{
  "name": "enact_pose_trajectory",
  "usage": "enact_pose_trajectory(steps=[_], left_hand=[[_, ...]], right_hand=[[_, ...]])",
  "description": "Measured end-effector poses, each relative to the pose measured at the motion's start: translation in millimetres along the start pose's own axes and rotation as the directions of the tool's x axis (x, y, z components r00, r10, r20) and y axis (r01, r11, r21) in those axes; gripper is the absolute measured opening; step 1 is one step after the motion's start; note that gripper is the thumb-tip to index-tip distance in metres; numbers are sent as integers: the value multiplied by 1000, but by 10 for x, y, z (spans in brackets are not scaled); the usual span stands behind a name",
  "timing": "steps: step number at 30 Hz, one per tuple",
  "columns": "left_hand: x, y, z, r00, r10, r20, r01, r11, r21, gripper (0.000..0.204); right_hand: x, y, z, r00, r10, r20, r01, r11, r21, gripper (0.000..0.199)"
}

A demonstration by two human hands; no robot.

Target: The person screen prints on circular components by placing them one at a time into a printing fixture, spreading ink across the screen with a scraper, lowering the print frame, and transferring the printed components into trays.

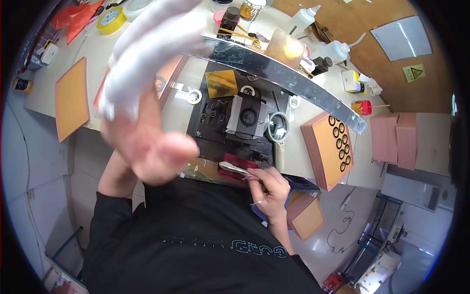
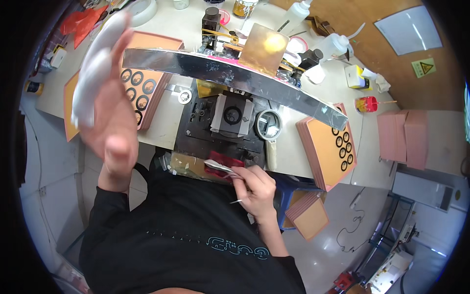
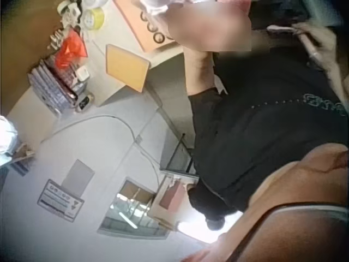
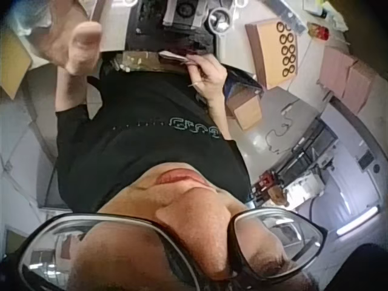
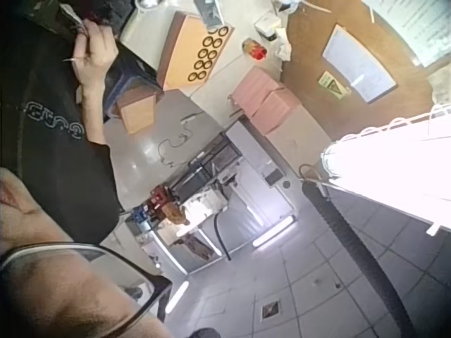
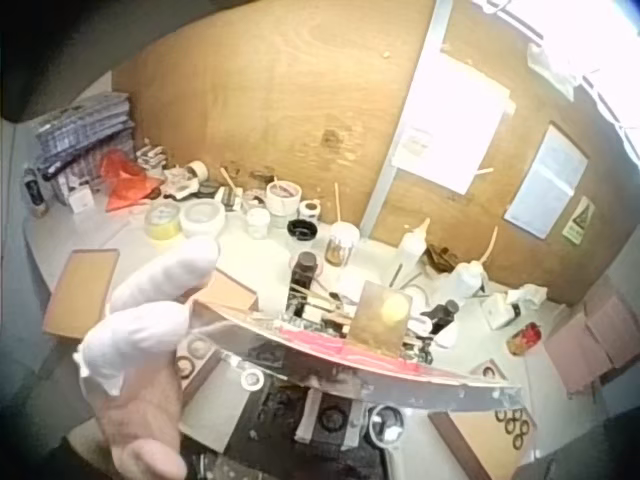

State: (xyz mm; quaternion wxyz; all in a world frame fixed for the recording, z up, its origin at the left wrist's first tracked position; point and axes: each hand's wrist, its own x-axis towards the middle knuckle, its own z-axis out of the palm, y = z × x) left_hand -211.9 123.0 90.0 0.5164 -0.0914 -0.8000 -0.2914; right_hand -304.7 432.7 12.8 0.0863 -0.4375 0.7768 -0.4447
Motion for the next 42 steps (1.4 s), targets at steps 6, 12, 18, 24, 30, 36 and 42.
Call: enact_pose_trajectory(steps=[6,12,18,24,30,36,42], left_hand=[[-653,332,121,838,-546,-25,361,588,-724,60],[-1265,512,348,676,-737,22,489,426,-761,41],[-1458,521,335,662,-748,47,578,470,-668,37],[-1503,504,389,697,-717,21,541,505,-673,37],[-1413,636,396,590,-807,-20,476,368,-799,37],[-902,506,157,934,-357,32,319,786,-529,41],[-79,18,-519,957,-275,-94,273,961,-36,34]], right_hand=[[407,375,-393,841,-69,-537,-33,984,-177,13],[1417,185,-418,864,-363,-348,314,930,-192,29],[1587,129,-414,866,-500,8,491,847,-204,30],[1335,-12,-497,862,-470,188,504,828,-244,31],[955,-248,-464,884,-432,176,464,852,-241,32],[1559,-305,-673,919,-374,126,394,863,-315,25],[2240,-99,-892,988,-123,-93,105,978,-177,23]])
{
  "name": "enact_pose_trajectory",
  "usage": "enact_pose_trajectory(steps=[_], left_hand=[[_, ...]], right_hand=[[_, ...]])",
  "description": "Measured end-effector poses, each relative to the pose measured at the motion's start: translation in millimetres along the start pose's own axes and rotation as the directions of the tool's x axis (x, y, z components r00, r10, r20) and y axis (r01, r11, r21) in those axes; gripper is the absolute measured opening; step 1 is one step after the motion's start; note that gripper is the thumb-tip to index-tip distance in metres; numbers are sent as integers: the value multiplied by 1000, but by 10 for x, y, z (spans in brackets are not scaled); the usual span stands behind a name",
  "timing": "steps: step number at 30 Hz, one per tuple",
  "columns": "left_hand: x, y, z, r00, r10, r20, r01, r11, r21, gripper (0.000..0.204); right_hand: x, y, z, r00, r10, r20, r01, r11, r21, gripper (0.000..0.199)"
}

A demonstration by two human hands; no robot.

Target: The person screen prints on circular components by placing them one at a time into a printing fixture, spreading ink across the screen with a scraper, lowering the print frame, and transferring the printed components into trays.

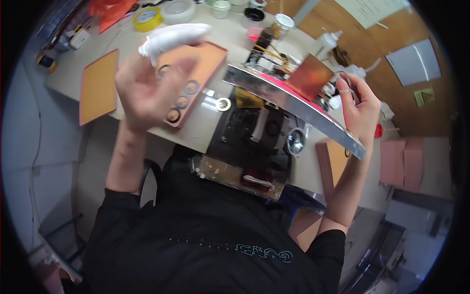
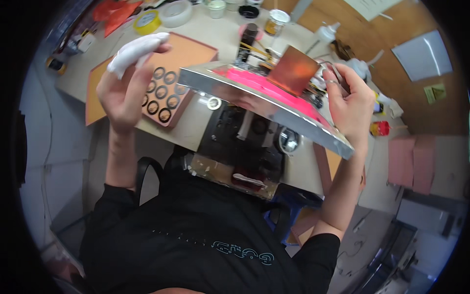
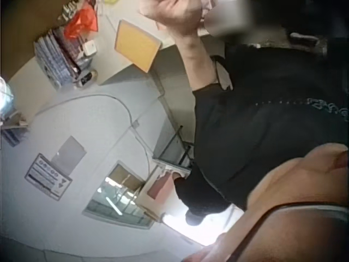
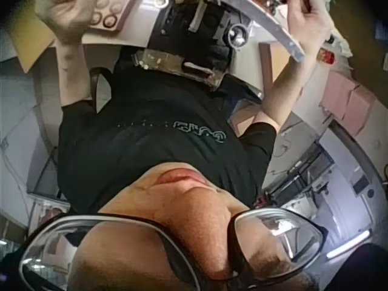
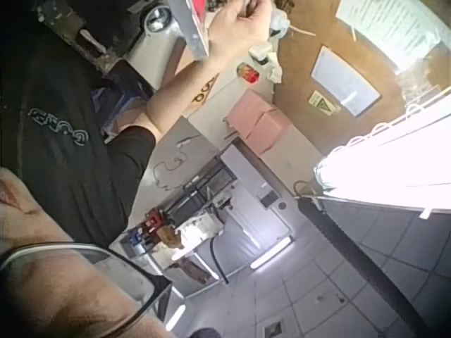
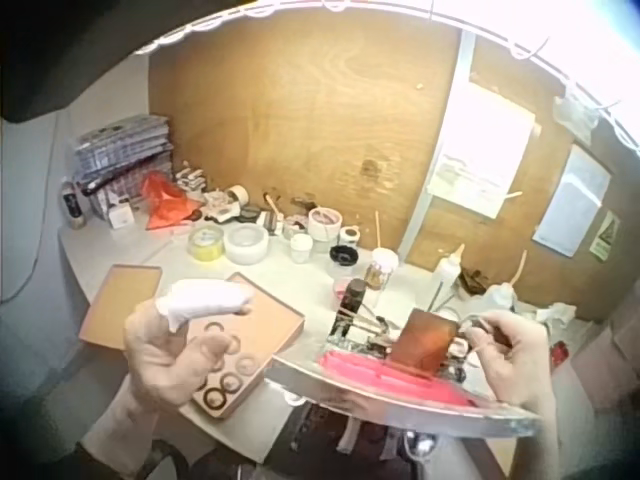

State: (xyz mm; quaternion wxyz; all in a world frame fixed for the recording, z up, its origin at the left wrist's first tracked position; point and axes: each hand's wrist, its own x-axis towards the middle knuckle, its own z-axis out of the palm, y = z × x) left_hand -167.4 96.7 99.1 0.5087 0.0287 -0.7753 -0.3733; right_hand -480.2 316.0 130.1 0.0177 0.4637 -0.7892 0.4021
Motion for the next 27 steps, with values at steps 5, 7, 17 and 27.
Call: enact_pose_trajectory(steps=[5,7,17,27], left_hand=[[-506,-892,-532,959,-232,160,58,717,695,28],[-687,-1003,-599,940,-292,178,77,688,721,27],[-630,-990,-575,853,-502,144,245,629,738,22],[-519,-837,-523,994,-110,-2,80,709,700,22]], right_hand=[[-720,704,-17,991,-107,-81,72,933,-353,44],[-1123,586,174,932,352,83,-337,930,-148,45],[-1256,106,556,974,7,226,-21,998,59,47],[-1088,86,464,951,-56,303,43,998,48,41]])
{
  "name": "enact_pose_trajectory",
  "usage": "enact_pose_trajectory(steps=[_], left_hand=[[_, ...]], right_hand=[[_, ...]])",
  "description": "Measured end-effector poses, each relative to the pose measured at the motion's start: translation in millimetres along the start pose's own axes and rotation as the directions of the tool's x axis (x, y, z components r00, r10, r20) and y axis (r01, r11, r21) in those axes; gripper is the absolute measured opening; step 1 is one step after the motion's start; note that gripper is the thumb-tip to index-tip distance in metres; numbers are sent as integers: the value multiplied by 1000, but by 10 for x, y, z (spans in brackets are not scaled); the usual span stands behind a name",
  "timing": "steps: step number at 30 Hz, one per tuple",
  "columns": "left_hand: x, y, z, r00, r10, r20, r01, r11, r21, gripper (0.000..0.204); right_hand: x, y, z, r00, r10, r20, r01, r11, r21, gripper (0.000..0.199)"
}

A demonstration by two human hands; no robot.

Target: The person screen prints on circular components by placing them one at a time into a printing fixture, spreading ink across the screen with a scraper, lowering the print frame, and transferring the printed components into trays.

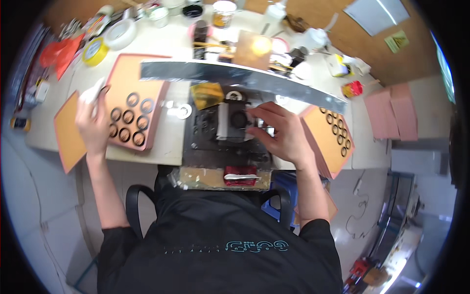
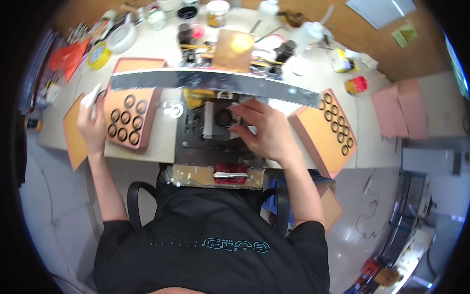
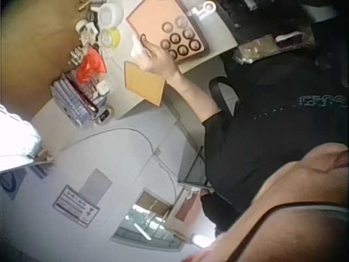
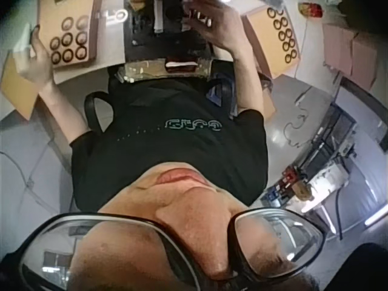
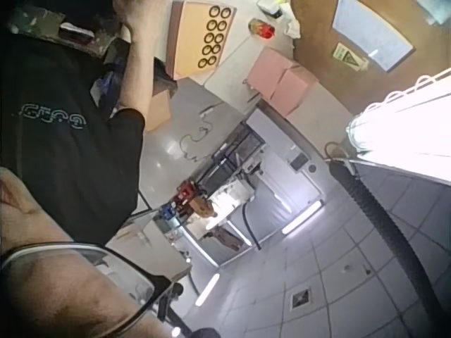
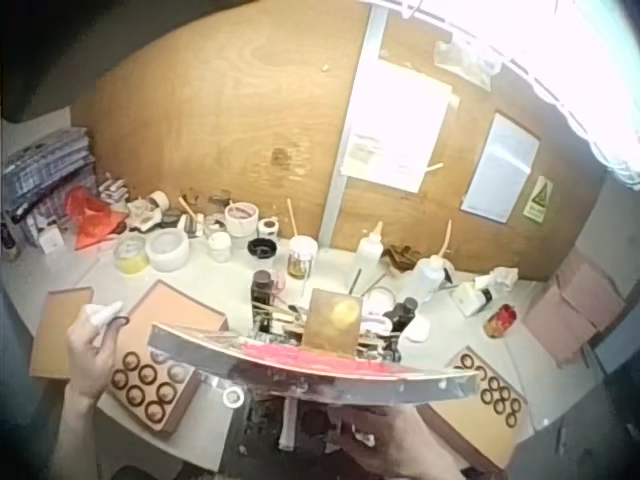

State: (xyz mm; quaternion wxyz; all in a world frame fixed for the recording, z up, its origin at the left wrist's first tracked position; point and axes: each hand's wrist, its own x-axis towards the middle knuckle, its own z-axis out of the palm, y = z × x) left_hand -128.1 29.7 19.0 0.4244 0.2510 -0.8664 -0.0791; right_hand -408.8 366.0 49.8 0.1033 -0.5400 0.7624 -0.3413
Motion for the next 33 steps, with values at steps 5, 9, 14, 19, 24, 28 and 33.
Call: enact_pose_trajectory(steps=[5,9,14,19,24,28,33], left_hand=[[-294,201,-252,952,-293,-86,275,946,-173,26],[-382,389,-107,935,-354,-16,331,889,-317,27],[-579,531,134,888,-430,164,460,834,-306,27],[-490,987,638,967,-135,215,228,832,-505,20],[-227,1644,1082,965,223,137,-79,748,-659,36],[-353,1783,1049,924,309,225,-134,813,-567,33],[-492,1870,949,881,370,295,-215,868,-447,32]], right_hand=[[-282,328,-356,920,251,-302,-248,967,49,36],[-694,974,-640,741,402,-538,-433,898,74,29],[-817,1276,-663,677,450,-582,-500,862,85,27],[-833,1329,-649,744,457,-487,-520,854,6,34],[-845,931,-587,762,309,-569,-413,909,-59,43],[-967,478,-100,805,332,-492,-350,935,59,42],[-1371,734,385,730,438,-525,-422,893,159,30]])
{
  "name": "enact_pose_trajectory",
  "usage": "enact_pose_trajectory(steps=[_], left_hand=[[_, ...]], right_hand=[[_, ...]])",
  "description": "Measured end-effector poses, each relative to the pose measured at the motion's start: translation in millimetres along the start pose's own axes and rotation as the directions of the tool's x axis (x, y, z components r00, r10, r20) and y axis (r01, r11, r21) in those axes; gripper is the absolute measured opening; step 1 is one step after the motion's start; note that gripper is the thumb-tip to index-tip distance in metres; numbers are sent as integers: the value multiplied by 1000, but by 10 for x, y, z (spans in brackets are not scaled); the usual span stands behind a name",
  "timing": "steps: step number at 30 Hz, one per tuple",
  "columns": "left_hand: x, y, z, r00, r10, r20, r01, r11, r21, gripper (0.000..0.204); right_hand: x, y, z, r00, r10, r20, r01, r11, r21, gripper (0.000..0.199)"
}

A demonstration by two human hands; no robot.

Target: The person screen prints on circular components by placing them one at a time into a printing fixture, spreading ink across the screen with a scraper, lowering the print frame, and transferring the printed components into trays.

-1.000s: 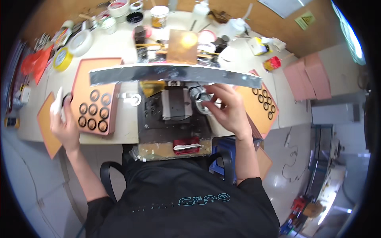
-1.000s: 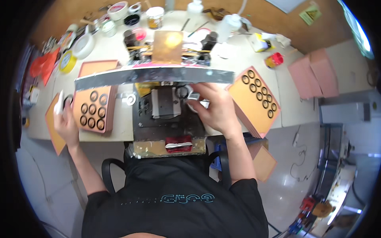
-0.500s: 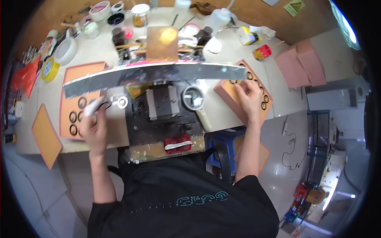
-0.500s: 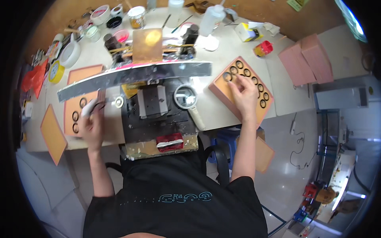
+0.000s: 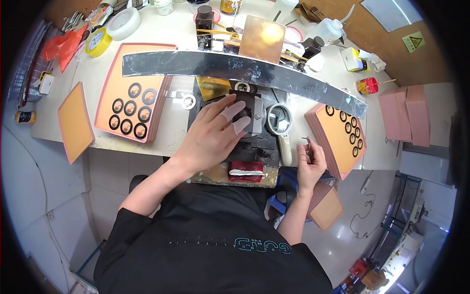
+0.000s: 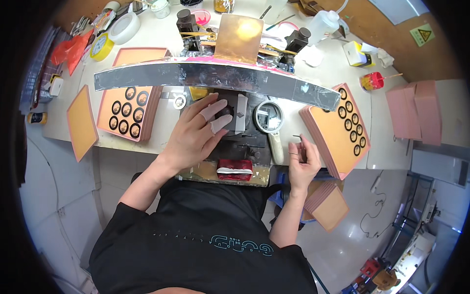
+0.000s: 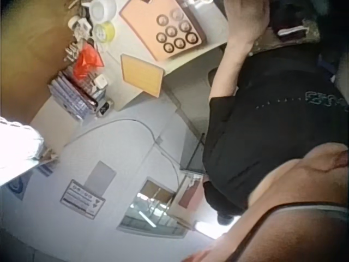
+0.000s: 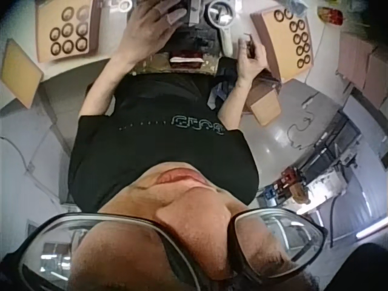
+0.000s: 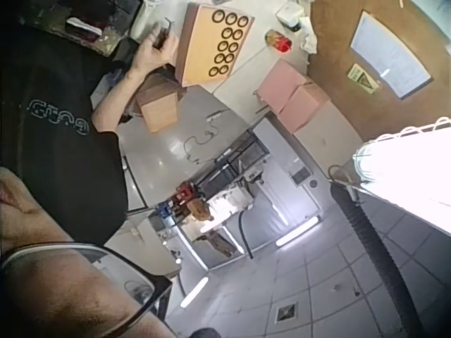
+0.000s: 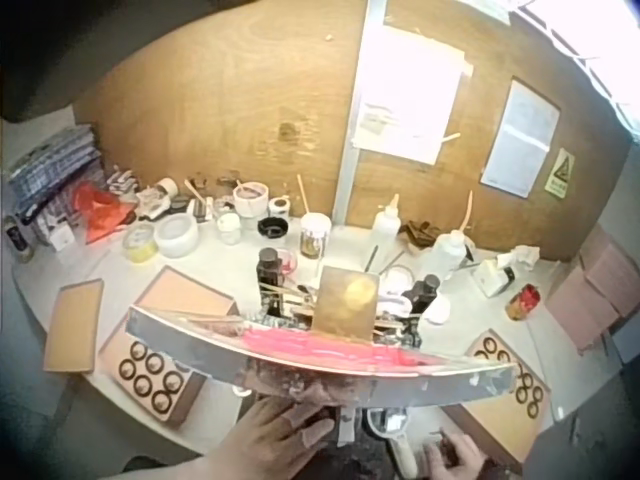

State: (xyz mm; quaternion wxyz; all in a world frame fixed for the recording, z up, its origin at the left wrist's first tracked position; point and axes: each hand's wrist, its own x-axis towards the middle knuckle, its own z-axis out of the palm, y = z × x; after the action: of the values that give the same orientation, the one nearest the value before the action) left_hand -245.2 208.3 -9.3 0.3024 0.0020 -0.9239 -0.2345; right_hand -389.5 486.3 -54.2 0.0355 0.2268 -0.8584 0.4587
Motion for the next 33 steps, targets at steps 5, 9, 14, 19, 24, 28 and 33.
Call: enact_pose_trajectory(steps=[5,9,14,19,24,28,33], left_hand=[[13,47,-38,997,-15,75,13,1000,26,32],[7,32,-69,994,-14,107,8,998,57,33],[2,-52,-74,988,35,150,-39,999,22,34],[15,-25,-119,983,52,177,-64,996,64,36],[41,-61,-189,974,40,222,-47,999,25,40],[63,32,-374,944,2,329,-25,997,67,46],[30,2,-410,935,-19,355,35,999,-40,52]], right_hand=[[-70,219,52,993,-9,-121,1,998,-59,21],[-41,210,98,993,-20,-118,13,998,-63,16],[-62,224,92,994,2,-111,-13,994,-106,15],[-48,239,94,993,-21,-114,10,996,-92,14],[-81,178,37,995,1,-95,0,1000,21,10],[-305,-305,-69,970,-162,179,117,964,238,12],[-477,-650,216,875,-254,412,196,964,179,20]])
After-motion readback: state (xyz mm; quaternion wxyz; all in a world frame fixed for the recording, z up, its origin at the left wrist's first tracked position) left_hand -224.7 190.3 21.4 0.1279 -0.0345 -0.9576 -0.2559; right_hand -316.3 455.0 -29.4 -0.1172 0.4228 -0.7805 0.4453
